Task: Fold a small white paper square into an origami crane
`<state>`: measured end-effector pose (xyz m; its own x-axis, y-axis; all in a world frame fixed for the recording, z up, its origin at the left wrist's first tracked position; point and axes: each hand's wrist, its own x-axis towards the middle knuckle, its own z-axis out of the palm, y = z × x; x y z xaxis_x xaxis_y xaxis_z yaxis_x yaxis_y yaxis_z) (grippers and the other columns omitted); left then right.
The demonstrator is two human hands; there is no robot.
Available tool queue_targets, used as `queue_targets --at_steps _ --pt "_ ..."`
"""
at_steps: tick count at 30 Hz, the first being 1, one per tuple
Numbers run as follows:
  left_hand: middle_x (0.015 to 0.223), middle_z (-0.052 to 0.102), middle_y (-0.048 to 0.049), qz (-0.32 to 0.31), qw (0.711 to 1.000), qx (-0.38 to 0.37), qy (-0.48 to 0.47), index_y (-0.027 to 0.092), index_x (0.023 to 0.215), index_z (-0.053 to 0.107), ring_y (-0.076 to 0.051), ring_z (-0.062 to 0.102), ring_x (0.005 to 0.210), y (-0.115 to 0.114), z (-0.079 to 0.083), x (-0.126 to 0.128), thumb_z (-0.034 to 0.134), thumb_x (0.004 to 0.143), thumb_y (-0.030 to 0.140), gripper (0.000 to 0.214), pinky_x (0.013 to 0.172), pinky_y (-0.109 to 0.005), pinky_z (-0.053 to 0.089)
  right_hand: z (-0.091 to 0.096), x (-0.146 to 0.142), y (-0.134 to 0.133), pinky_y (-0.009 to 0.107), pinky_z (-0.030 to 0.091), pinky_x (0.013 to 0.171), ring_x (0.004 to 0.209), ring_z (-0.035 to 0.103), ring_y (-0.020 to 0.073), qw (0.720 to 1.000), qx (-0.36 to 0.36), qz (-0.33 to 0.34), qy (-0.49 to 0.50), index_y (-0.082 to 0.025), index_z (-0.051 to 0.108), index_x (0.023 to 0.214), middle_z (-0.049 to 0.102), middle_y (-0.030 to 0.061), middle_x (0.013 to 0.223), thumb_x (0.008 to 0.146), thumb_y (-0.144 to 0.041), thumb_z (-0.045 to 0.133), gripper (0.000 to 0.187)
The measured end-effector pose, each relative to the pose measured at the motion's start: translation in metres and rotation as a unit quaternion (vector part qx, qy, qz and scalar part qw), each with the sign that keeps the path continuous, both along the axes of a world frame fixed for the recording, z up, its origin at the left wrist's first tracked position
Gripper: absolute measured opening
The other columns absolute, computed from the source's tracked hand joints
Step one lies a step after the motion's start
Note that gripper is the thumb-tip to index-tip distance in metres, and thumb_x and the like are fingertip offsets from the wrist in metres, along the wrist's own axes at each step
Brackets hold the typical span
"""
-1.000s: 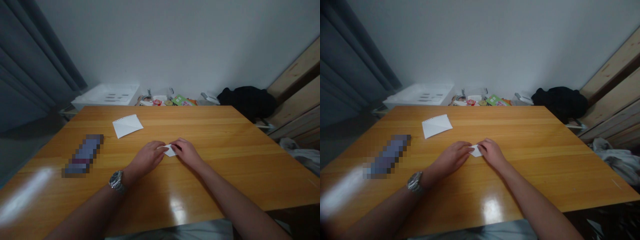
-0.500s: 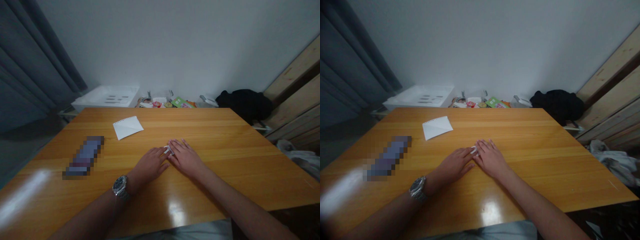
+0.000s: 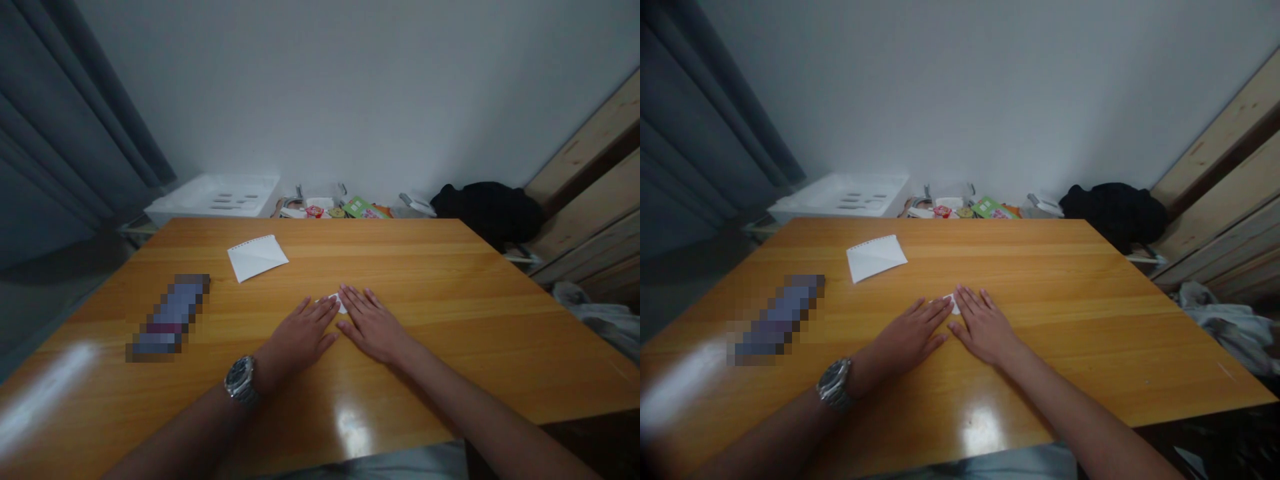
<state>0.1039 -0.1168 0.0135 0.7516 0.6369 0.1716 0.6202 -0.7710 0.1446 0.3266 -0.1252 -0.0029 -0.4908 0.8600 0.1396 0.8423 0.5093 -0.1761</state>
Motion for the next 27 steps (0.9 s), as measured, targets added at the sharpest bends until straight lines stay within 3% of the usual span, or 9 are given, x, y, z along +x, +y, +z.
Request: queue_targets --at_steps 12,17,21,27 --pt "0.155 0.043 -0.0128 0.003 1.0 0.014 -0.001 0.019 0.15 0.041 -0.026 0.043 0.142 -0.002 0.001 0.001 0.043 0.103 0.041 0.052 0.119 -0.045 0.03 -0.001 0.032 -0.009 0.052 0.021 0.122 0.15 0.028 0.0259 0.999 0.005 -0.043 -0.004 -0.016 0.024 0.159 0.028 0.0141 0.161 0.104 -0.051 0.03 0.065" --pt "0.155 0.043 -0.0119 0.01 1.0 0.016 0.008 0.024 0.148 0.044 -0.027 0.043 0.141 -0.005 0.005 0.004 0.044 0.102 0.041 0.049 0.118 -0.046 0.03 0.004 0.039 -0.008 0.048 0.028 0.121 0.148 0.033 0.0262 0.998 -0.012 -0.056 -0.001 -0.013 0.032 0.156 0.033 0.0151 0.159 0.104 -0.052 0.028 0.065" --pt "0.154 0.044 -0.0116 0.01 1.0 0.026 0.012 0.026 0.148 0.044 -0.027 0.044 0.14 -0.006 0.004 0.005 0.043 0.103 0.041 0.048 0.118 -0.049 0.029 0.015 0.034 -0.003 0.047 0.029 0.121 0.147 0.034 0.0263 0.998 0.007 -0.062 0.018 -0.009 0.037 0.154 0.037 0.0163 0.158 0.104 -0.05 0.029 0.065" --pt "0.156 0.041 -0.0116 0.017 0.999 0.034 0.027 0.024 0.142 0.051 -0.03 0.04 0.143 -0.007 -0.002 0.003 0.042 0.103 0.04 0.043 0.119 -0.055 0.024 0.022 0.005 0.003 0.044 0.025 0.123 0.149 0.029 0.0242 0.999 0.025 -0.007 0.031 -0.009 0.033 0.155 0.031 0.0147 0.161 0.103 -0.048 0.033 0.065"
